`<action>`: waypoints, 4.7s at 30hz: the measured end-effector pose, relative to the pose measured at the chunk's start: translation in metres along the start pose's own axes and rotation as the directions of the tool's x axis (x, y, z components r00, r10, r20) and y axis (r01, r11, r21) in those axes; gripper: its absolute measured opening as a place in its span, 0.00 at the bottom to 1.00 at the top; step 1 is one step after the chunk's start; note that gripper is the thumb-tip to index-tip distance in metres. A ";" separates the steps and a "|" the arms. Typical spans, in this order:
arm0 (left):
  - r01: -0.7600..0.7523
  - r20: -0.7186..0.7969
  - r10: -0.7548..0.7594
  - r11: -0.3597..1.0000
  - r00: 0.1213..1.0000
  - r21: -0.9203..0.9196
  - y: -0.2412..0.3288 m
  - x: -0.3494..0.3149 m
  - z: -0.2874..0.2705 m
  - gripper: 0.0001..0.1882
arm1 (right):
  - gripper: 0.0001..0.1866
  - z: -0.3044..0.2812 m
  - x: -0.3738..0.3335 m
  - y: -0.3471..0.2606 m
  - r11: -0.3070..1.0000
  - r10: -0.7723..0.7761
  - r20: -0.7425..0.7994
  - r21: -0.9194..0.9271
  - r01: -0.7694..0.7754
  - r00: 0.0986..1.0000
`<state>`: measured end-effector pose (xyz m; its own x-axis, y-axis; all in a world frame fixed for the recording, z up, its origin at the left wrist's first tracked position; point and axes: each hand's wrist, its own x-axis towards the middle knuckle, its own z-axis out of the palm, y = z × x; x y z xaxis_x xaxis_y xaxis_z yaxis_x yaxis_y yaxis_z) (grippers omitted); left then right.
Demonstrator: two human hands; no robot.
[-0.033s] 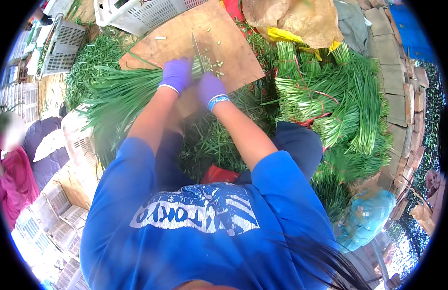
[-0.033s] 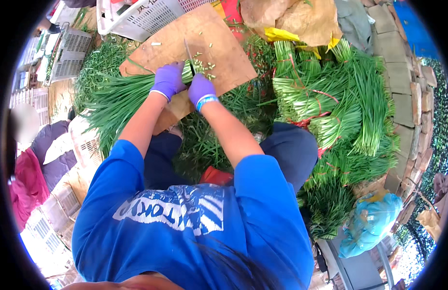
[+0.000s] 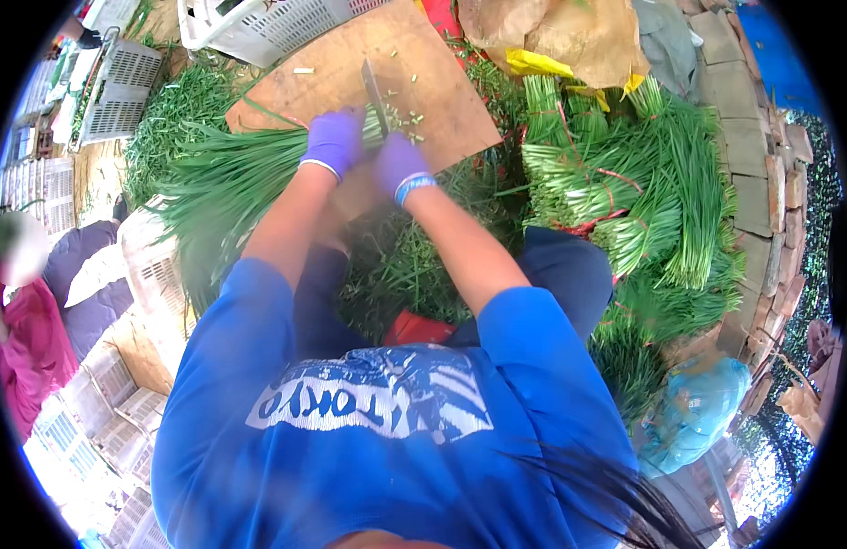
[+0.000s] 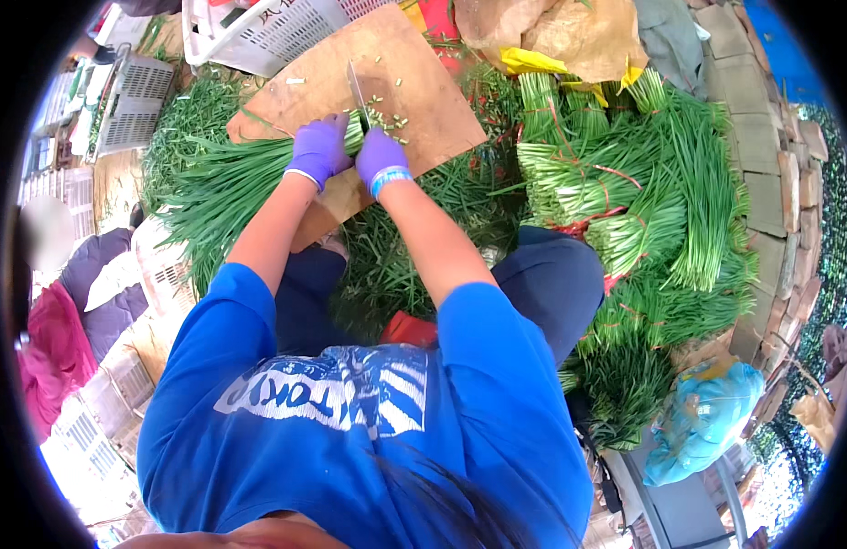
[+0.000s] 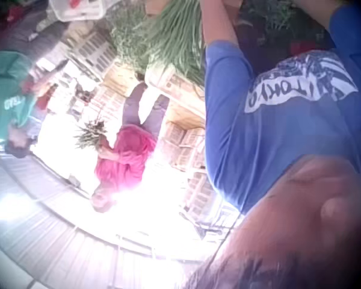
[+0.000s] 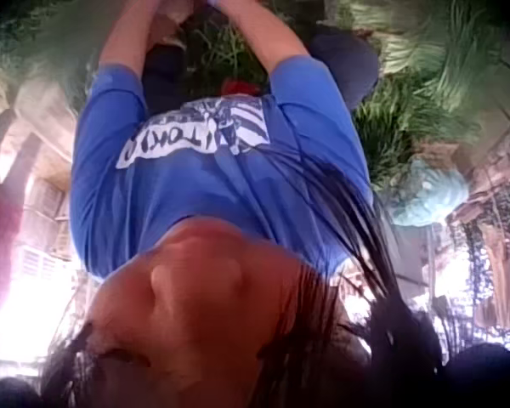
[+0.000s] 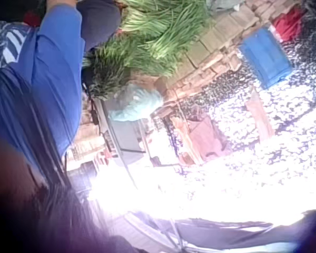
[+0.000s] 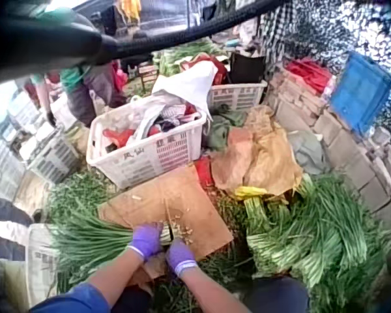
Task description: The person gathers green vegetables into bunches, trims the ends with a knife on a wooden board, and places the prepared bunches into a plastic crate.
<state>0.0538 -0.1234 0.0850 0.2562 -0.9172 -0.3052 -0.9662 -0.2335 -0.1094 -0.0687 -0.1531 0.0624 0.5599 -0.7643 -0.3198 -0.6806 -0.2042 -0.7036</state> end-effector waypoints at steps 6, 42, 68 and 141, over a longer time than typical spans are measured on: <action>0.022 0.080 -0.017 0.998 0.997 -0.065 0.011 -0.001 -0.013 0.39 | 0.20 0.010 0.059 0.063 0.989 0.050 0.115 0.132 -0.065 0.992; -0.113 -0.097 0.121 0.990 0.988 0.081 -0.008 -0.089 -0.038 0.59 | 0.16 0.010 -0.084 -0.021 0.857 -0.475 -0.042 -0.248 0.451 0.879; -0.277 -0.263 0.111 0.586 0.958 -0.761 -0.010 -0.133 -0.119 0.36 | 0.34 -0.140 -0.165 -0.043 0.711 -0.218 -0.801 0.261 0.653 0.558; 0.107 0.261 0.129 0.681 0.957 -0.725 0.011 -0.277 -0.031 0.18 | 0.18 -0.333 -0.573 0.502 0.613 0.772 -0.380 0.234 -0.755 0.509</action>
<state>-0.0287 0.1182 0.1973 0.1284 -0.8230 -0.5533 -0.6514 -0.4907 0.5787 -0.8886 -0.0214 0.1042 -0.4199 -0.7792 -0.4653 -0.7290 0.5949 -0.3385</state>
